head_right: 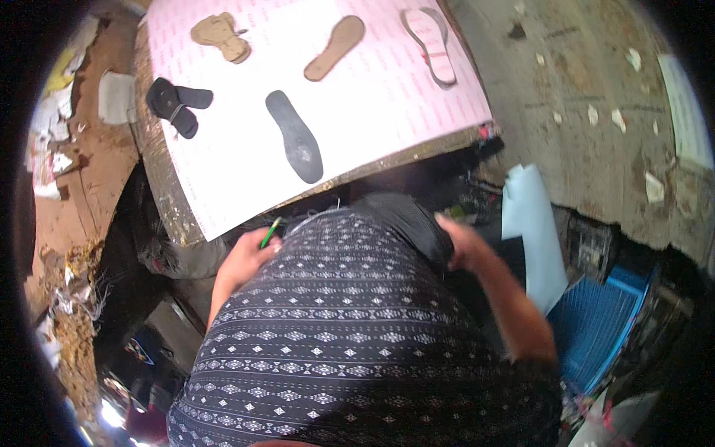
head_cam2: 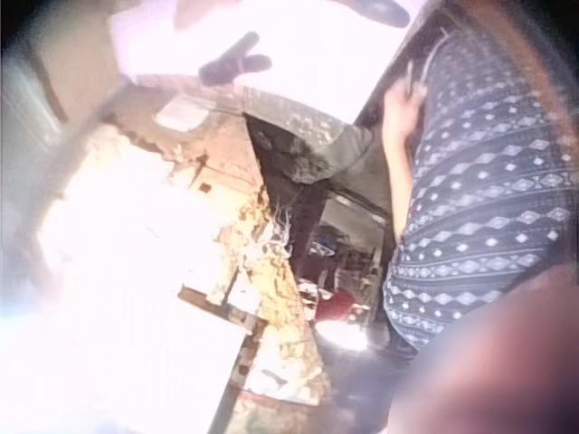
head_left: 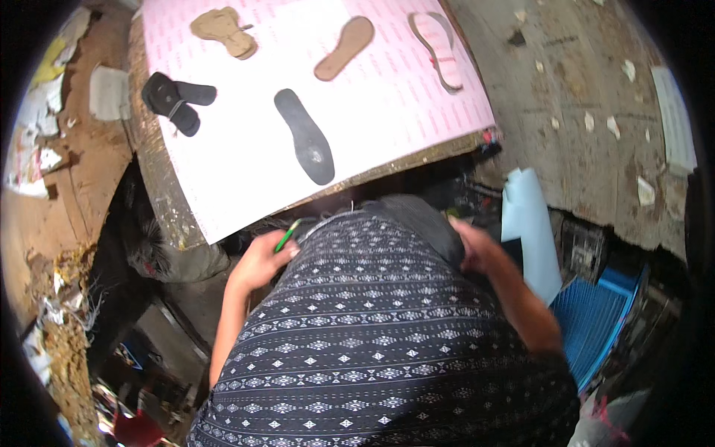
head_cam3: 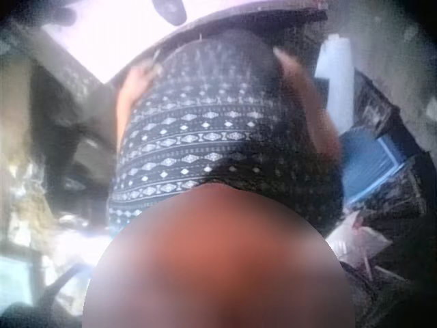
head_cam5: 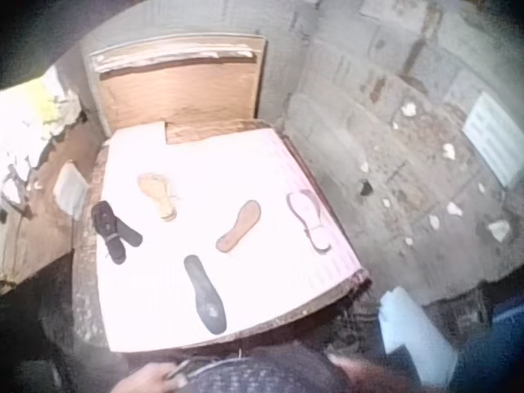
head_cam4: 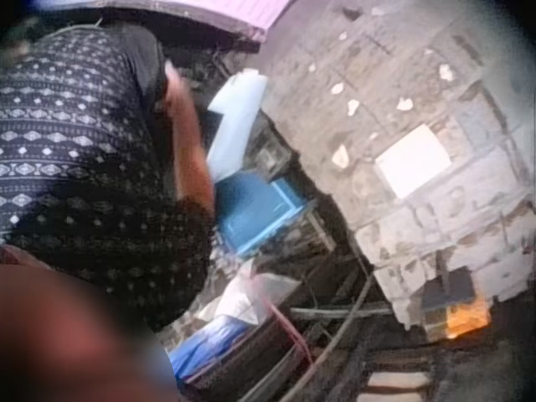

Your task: The person marks several shoe parts on a workbench using a green pencil. They handle a black insole, a tan sole, and a strap, drawing lines and dots on each piece while occasionally writing on a small paper note.

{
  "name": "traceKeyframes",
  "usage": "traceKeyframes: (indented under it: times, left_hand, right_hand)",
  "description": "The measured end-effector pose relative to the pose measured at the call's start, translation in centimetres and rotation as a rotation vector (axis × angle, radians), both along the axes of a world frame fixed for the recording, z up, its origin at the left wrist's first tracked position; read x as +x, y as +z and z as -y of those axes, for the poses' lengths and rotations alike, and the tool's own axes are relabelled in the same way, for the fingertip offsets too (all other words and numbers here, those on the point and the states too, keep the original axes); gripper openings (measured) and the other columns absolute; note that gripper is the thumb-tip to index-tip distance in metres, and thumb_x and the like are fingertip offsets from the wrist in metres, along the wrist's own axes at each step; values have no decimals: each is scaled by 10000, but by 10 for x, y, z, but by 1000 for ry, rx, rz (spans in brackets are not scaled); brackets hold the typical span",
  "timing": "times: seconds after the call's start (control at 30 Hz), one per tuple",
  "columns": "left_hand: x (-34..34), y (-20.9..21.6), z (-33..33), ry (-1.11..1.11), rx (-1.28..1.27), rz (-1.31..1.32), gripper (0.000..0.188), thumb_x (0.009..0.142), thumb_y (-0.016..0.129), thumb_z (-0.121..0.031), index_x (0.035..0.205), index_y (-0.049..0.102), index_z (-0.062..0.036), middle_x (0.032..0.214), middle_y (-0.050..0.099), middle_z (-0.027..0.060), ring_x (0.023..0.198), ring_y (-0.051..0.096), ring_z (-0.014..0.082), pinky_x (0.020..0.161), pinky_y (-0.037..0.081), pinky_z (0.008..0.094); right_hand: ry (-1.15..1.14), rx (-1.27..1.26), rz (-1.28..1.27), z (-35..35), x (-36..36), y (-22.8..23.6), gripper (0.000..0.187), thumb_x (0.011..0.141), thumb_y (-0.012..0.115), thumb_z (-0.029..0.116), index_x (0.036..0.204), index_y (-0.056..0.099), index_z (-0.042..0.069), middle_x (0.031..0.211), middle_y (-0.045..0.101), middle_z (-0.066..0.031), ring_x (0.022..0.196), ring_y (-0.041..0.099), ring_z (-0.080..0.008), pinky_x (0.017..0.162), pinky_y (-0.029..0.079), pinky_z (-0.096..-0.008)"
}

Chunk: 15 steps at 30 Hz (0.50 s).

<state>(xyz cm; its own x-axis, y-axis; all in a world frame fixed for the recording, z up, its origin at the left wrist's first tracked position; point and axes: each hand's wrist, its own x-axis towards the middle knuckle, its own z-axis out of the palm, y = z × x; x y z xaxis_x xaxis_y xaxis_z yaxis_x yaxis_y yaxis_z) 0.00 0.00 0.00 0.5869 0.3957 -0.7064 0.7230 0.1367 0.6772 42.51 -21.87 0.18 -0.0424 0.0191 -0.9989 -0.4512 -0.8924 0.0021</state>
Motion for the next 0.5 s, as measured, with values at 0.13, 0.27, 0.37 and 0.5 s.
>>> traceKeyframes:
  times: [0.13,0.27,0.37,0.5]
  left_hand:
    - [-58,-7,41,610,-511,-25,157,934,766,-165,945,681,-33,844,667,6,821,587,108,729,470,310]
    - [-50,-40,12,332,-426,37,242,973,740,-287,941,692,-52,861,670,-21,799,567,97,748,458,284]
    - [11,-77,-21,240,-291,-161,509,987,680,-537,1090,734,-42,981,704,8,896,599,116,816,498,296]
    - [103,-100,-30,6,-325,-97,765,897,752,-626,1314,697,12,1078,750,110,980,681,195,906,531,345]
  right_hand:
    - [637,221,24,-76,1,-59,687,1023,509,630,1259,672,6,1011,758,-168,655,711,-253,561,589,-408]
    - [288,198,-128,-72,-17,-80,644,1058,509,564,1297,666,-14,1155,739,-141,984,720,-278,766,610,-414]
    - [210,211,-95,-61,-24,-100,608,1069,525,542,1317,663,5,1184,741,-106,994,715,-194,836,584,-331]
    - [4,260,-292,-65,-43,-141,666,1063,550,543,1400,601,-29,1376,662,-149,1225,638,-250,1095,482,-397]
